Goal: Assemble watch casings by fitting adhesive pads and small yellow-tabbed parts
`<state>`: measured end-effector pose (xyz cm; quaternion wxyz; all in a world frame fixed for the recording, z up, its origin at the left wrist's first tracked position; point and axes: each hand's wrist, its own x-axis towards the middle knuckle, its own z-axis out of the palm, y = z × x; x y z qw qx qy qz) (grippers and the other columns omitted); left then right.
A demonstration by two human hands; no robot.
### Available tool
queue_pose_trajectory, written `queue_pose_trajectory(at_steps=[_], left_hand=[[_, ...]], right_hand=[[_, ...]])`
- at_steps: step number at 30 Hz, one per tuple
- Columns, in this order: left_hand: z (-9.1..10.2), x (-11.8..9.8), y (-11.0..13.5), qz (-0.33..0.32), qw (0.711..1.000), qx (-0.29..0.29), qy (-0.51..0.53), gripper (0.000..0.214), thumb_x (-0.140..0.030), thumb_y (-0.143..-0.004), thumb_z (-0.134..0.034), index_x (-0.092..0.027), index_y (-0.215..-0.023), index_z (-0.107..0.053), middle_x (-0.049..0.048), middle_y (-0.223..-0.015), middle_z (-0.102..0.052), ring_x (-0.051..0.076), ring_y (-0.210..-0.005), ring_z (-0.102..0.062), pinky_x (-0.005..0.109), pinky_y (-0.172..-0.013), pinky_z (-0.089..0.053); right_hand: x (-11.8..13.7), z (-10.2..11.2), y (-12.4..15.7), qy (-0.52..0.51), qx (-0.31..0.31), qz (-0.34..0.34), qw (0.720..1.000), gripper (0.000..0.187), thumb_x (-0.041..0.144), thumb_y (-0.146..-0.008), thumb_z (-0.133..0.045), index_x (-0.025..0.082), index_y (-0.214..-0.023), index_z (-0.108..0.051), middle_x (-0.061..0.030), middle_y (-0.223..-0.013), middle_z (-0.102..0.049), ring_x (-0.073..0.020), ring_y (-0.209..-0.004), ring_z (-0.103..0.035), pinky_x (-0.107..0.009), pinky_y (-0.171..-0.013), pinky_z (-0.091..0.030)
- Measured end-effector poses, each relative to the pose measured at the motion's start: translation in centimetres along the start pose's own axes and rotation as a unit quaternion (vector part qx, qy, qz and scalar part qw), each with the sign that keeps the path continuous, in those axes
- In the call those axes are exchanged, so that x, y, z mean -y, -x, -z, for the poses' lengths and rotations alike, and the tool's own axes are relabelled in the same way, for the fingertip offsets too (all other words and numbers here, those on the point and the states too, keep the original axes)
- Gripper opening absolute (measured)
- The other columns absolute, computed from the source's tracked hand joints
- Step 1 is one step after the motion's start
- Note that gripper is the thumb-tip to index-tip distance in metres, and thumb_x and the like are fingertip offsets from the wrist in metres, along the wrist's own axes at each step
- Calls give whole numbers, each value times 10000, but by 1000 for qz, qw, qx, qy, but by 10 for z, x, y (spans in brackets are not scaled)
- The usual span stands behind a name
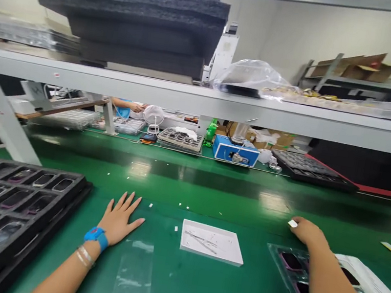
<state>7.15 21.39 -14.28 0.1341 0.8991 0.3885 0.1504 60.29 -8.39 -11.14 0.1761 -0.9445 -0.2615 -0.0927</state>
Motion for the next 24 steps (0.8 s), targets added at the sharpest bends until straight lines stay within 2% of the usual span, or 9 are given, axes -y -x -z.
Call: queue_pose_trajectory(at_steps=[5,7,9,12,13,15,18,21,24], left_hand=[[-1,0,0,8,994,-41,103,702,-560,-705,-578,-249,-1321,-449,88,-1457,-330,306,-1376,-148,560,-1080,-8],[5,-1,3,14,985,-74,152,675,-503,-711,-599,-219,-1308,-464,106,-1456,-334,306,-1377,-144,558,-1084,-18],[14,-5,8,19,971,-114,212,608,-437,-748,-581,-199,-1296,-469,108,-1459,-329,299,-1378,-134,544,-1094,-40],[27,-21,20,21,934,-146,325,533,-400,-812,-511,-177,-1292,-450,131,-1414,-385,285,-1344,-240,491,-1098,-158],[29,-29,24,21,919,-141,368,522,-409,-830,-483,-167,-1290,-444,149,-1365,-440,280,-1299,-333,470,-1077,-232],[29,-45,33,19,883,-97,459,515,-450,-848,-441,-147,-1264,-459,168,-1194,-572,263,-1102,-543,432,-961,-401],[23,-64,47,5,815,29,578,547,-506,-803,-507,-130,-1200,-518,163,-1033,-648,230,-850,-654,372,-757,-518],[16,-70,56,-7,741,145,655,533,-526,-766,-569,-141,-1135,-574,157,-1034,-657,222,-860,-661,381,-774,-519],[13,-69,59,-7,687,199,699,491,-531,-738,-610,-130,-1021,-628,138,-948,-674,219,-880,-655,431,-869,-476]], right_hand=[[45,7,26,-59,53,21,997,152,129,-535,-600,207,-420,-540,-39,-460,-558,-262,-549,-596,-349,-570,-439],[74,12,42,-109,37,43,992,57,182,-579,-588,203,-527,-596,-60,-615,-649,-269,-666,-630,-351,-630,-459],[110,19,66,-164,11,70,984,82,233,-642,-554,200,-667,-624,-79,-890,-693,-256,-842,-640,-333,-720,-472],[172,31,122,-285,1,129,950,134,302,-705,-525,207,-757,-604,-66,-1178,-612,-213,-1020,-602,-285,-814,-466],[194,35,145,-369,22,160,915,132,313,-696,-555,201,-749,-599,-82,-1208,-593,-228,-1053,-587,-296,-833,-463],[237,41,193,-475,82,199,853,140,328,-664,-616,195,-692,-584,-109,-1206,-589,-261,-1069,-577,-324,-818,-475],[287,35,254,-506,165,253,808,94,291,-675,-594,200,-666,-576,-107,-1201,-586,-262,-1094,-562,-346,-811,-490],[311,15,288,-485,179,296,803,81,273,-718,-544,209,-685,-580,-94,-1199,-587,-246,-1095,-562,-398,-890,-462],[313,-5,296,-454,157,308,821,107,299,-740,-543,220,-684,-587,-92,-1208,-587,-261,-1114,-548,-449,-949,-420]])
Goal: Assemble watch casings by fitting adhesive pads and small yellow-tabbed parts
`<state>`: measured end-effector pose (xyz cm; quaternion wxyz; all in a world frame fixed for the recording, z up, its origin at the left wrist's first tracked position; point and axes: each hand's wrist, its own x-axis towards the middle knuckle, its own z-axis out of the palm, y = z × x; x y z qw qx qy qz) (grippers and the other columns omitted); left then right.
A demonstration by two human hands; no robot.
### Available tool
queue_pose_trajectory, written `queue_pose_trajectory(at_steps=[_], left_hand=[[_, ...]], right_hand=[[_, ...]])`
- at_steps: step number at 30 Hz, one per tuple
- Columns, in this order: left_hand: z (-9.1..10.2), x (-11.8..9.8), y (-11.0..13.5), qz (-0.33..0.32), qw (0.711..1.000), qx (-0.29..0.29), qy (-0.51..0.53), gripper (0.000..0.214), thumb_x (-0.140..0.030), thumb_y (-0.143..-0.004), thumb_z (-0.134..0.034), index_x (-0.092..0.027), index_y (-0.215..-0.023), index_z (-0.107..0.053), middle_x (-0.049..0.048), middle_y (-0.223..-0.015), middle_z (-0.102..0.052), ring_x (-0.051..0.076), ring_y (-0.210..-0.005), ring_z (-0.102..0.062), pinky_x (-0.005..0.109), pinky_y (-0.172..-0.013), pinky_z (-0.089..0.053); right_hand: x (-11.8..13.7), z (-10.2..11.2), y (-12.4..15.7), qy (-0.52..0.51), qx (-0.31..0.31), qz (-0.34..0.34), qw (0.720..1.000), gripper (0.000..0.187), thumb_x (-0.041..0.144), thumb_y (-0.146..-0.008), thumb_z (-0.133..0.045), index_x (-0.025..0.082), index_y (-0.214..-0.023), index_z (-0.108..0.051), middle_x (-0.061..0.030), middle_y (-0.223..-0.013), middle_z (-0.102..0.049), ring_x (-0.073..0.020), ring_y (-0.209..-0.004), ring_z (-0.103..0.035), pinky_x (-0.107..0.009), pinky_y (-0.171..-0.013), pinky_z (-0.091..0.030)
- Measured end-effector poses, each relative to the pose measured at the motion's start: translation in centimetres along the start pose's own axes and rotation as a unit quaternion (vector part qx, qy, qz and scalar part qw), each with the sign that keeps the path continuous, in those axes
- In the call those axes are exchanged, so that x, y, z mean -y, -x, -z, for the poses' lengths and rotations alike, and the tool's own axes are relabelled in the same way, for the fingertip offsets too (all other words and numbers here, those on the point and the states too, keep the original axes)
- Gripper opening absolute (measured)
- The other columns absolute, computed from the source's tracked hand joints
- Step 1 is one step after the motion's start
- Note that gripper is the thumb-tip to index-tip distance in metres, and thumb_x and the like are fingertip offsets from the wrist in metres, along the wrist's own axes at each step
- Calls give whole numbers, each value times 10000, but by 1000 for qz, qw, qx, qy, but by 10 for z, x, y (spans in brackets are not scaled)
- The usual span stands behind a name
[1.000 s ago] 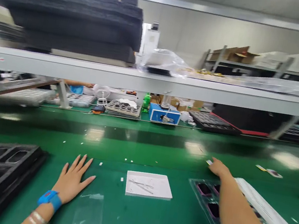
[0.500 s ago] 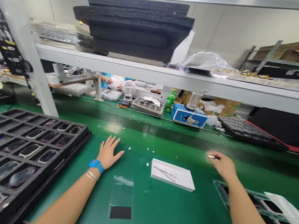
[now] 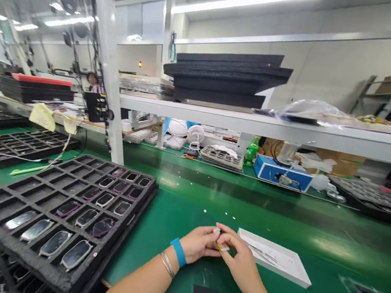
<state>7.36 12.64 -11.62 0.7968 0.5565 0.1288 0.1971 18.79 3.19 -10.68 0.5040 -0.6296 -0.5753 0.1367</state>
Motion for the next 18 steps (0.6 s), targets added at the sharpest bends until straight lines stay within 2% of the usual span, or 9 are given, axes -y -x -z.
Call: queue_pose_trajectory(at_steps=[5,8,12,15,18], left_hand=[[3,2,-2,6,998,13,60,504,-482,-593,-763,-126,-938,-667,88,-836,-658,202,-822,-652,494,-976,-377],[5,2,-4,8,997,12,82,521,-460,-579,-779,-127,-965,-671,75,-800,-647,193,-764,-650,508,-965,-382],[16,-5,-4,8,994,-10,108,529,-394,-591,-790,-147,-1036,-647,81,-862,-656,174,-746,-650,454,-901,-447],[22,-14,0,1,992,-20,122,532,-294,-575,-812,-156,-1055,-628,91,-948,-661,172,-792,-655,379,-856,-478],[23,-22,6,-5,992,-21,128,516,-207,-580,-806,-157,-1057,-617,85,-943,-665,187,-825,-658,335,-810,-495]], right_hand=[[-17,0,4,-2,4,-11,1000,208,443,-734,-583,239,-708,-618,-103,-1248,-567,-299,-1119,-550,-467,-937,-443],[-19,-1,6,20,-10,11,1000,216,477,-710,-600,264,-694,-634,-87,-1239,-573,-321,-1123,-544,-488,-930,-450],[-19,-5,8,45,-55,56,996,188,471,-700,-619,284,-707,-639,-78,-1171,-605,-327,-1101,-548,-502,-911,-458],[-16,-6,10,22,-76,56,995,176,437,-741,-605,261,-737,-617,-92,-1066,-635,-289,-1022,-584,-451,-873,-482],[-7,-6,13,-8,-90,52,995,161,392,-797,-560,238,-812,-607,-86,-939,-656,-238,-919,-614,-402,-853,-485]])
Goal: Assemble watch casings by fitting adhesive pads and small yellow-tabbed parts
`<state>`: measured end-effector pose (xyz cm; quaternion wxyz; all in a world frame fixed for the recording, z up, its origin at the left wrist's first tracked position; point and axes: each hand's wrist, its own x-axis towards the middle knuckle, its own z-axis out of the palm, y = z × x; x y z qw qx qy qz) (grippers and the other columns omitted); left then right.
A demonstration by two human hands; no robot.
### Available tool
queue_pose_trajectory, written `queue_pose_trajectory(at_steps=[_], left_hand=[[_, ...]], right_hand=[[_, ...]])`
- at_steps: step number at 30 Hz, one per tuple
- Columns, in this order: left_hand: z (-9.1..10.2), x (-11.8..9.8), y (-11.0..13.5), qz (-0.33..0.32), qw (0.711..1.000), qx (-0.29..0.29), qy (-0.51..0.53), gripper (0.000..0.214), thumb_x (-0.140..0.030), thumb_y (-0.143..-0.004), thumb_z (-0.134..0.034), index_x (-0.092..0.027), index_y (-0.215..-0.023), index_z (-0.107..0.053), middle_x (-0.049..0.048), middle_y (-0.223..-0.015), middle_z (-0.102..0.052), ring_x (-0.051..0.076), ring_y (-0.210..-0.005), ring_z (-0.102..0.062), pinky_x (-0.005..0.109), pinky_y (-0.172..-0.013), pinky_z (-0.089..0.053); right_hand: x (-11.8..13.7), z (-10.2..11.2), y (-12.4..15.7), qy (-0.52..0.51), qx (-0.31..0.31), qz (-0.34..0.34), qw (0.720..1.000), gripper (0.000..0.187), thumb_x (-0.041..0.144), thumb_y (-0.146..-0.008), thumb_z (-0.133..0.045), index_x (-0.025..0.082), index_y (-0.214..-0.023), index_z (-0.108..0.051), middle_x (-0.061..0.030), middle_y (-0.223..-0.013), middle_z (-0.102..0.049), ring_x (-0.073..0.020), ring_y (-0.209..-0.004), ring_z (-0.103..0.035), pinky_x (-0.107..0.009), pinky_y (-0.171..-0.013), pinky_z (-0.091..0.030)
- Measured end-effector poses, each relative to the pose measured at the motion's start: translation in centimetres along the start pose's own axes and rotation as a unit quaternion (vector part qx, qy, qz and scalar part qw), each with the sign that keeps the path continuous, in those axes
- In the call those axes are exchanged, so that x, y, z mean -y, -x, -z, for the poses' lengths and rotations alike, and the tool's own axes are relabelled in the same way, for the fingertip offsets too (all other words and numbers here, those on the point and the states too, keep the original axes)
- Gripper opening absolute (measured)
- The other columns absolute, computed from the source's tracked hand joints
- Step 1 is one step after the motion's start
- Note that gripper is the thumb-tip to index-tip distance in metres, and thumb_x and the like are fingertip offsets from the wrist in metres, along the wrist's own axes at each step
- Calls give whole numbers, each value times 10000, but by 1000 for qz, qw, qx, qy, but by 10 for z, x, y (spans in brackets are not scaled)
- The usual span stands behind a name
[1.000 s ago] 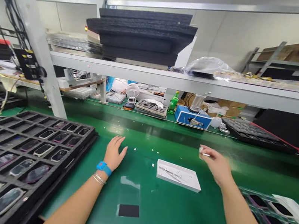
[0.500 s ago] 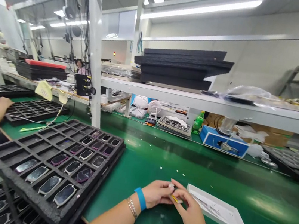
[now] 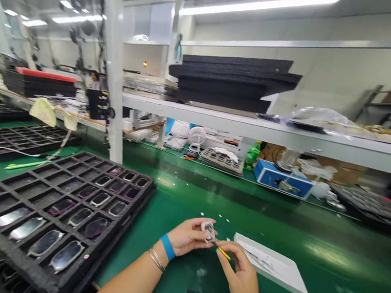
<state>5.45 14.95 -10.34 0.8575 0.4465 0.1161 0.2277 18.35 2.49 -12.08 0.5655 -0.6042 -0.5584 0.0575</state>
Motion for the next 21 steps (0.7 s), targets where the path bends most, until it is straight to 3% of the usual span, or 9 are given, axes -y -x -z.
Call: queue_pose_trajectory(at_steps=[8,12,17,21], left_hand=[[-1,-3,6,11,1000,21,-4,471,-131,-597,-785,-185,-1042,-642,50,-933,-678,162,-827,-643,271,-778,-502],[-5,-1,7,11,999,25,-41,505,-155,-566,-805,-197,-1047,-656,51,-933,-678,156,-805,-630,251,-755,-497],[-18,-3,12,-10,991,39,-128,650,-210,-590,-789,-277,-1198,-572,16,-918,-647,138,-774,-591,251,-731,-483],[-23,-5,15,-26,985,31,-170,760,-237,-595,-784,-275,-1292,-482,25,-909,-634,151,-795,-576,266,-756,-475]], right_hand=[[21,1,-2,14,-35,59,998,89,201,-831,-531,211,-842,-619,-30,-792,-647,-173,-777,-582,-348,-775,-456],[23,3,-1,30,-59,65,996,67,201,-809,-575,217,-803,-640,-23,-767,-617,-169,-766,-554,-331,-732,-449],[26,5,0,14,-54,65,996,22,216,-774,-631,227,-781,-649,-11,-771,-589,-160,-773,-557,-341,-781,-445],[30,6,0,5,-46,52,998,9,224,-774,-648,230,-774,-654,-7,-774,-583,-160,-796,-559,-353,-827,-433]])
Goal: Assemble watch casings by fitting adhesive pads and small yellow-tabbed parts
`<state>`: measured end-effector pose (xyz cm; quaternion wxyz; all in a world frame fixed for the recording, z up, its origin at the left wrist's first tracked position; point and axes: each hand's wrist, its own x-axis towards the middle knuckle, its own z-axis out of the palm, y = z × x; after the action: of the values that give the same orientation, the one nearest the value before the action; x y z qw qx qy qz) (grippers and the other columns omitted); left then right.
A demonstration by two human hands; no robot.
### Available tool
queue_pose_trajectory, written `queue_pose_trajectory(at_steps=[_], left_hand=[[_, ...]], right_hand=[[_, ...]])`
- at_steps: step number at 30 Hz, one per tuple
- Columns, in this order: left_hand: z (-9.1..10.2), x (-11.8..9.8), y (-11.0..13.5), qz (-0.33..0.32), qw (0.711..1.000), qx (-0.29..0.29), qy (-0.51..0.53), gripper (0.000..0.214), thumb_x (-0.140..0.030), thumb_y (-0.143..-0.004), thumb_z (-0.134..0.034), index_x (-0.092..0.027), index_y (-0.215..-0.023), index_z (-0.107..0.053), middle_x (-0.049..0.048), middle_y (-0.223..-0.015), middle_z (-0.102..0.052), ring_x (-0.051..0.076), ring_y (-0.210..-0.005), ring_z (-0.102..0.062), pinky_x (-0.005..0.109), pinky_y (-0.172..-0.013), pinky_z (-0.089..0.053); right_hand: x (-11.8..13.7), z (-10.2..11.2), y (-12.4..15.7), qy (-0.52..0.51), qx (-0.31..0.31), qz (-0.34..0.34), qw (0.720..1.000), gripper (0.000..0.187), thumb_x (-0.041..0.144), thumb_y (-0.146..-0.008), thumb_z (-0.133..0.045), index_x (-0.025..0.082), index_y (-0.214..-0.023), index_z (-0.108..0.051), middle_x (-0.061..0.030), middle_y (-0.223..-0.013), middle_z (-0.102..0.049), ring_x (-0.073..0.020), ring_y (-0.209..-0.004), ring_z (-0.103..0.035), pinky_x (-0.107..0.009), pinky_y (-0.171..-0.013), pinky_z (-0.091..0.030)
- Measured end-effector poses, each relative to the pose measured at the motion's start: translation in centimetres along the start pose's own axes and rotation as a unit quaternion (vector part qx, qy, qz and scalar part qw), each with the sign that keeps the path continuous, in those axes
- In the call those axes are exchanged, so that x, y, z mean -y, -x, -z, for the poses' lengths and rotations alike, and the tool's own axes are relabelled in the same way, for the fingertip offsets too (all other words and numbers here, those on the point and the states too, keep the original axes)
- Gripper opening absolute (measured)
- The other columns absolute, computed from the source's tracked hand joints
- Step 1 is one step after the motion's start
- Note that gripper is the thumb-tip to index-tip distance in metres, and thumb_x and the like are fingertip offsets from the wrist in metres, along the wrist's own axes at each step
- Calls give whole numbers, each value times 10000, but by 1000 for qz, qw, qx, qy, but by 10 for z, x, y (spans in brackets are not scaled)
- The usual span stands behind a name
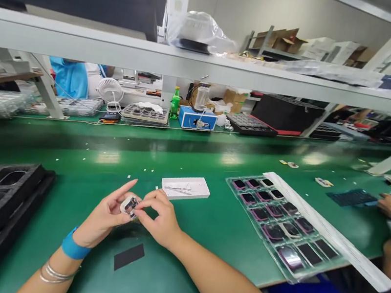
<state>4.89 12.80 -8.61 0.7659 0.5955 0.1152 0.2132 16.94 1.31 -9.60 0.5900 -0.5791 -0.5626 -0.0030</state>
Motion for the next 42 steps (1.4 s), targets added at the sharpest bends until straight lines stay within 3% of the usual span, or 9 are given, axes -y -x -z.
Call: queue_pose_trajectory(at_steps=[16,24,42], left_hand=[[5,4,-1,-16,999,-14,-50,751,-224,-585,-784,-252,-1280,-501,50,-935,-636,180,-825,-589,300,-771,-492],[6,7,-2,-14,1000,-7,-25,701,-186,-617,-769,-284,-1263,-516,35,-928,-635,150,-810,-578,244,-741,-488],[5,5,-2,-10,1000,8,-14,677,-185,-623,-770,-313,-1243,-532,28,-933,-642,152,-838,-581,233,-763,-481]], right_hand=[[-2,1,1,8,-9,20,1000,18,213,-775,-672,219,-771,-689,-5,-768,-579,-146,-777,-552,-341,-836,-421],[-1,3,-1,17,31,-20,999,56,161,-741,-694,195,-776,-667,-5,-807,-560,-143,-832,-542,-332,-869,-405],[-5,-2,2,16,-26,32,999,19,217,-765,-684,218,-761,-702,-12,-772,-580,-144,-782,-548,-338,-834,-429]])
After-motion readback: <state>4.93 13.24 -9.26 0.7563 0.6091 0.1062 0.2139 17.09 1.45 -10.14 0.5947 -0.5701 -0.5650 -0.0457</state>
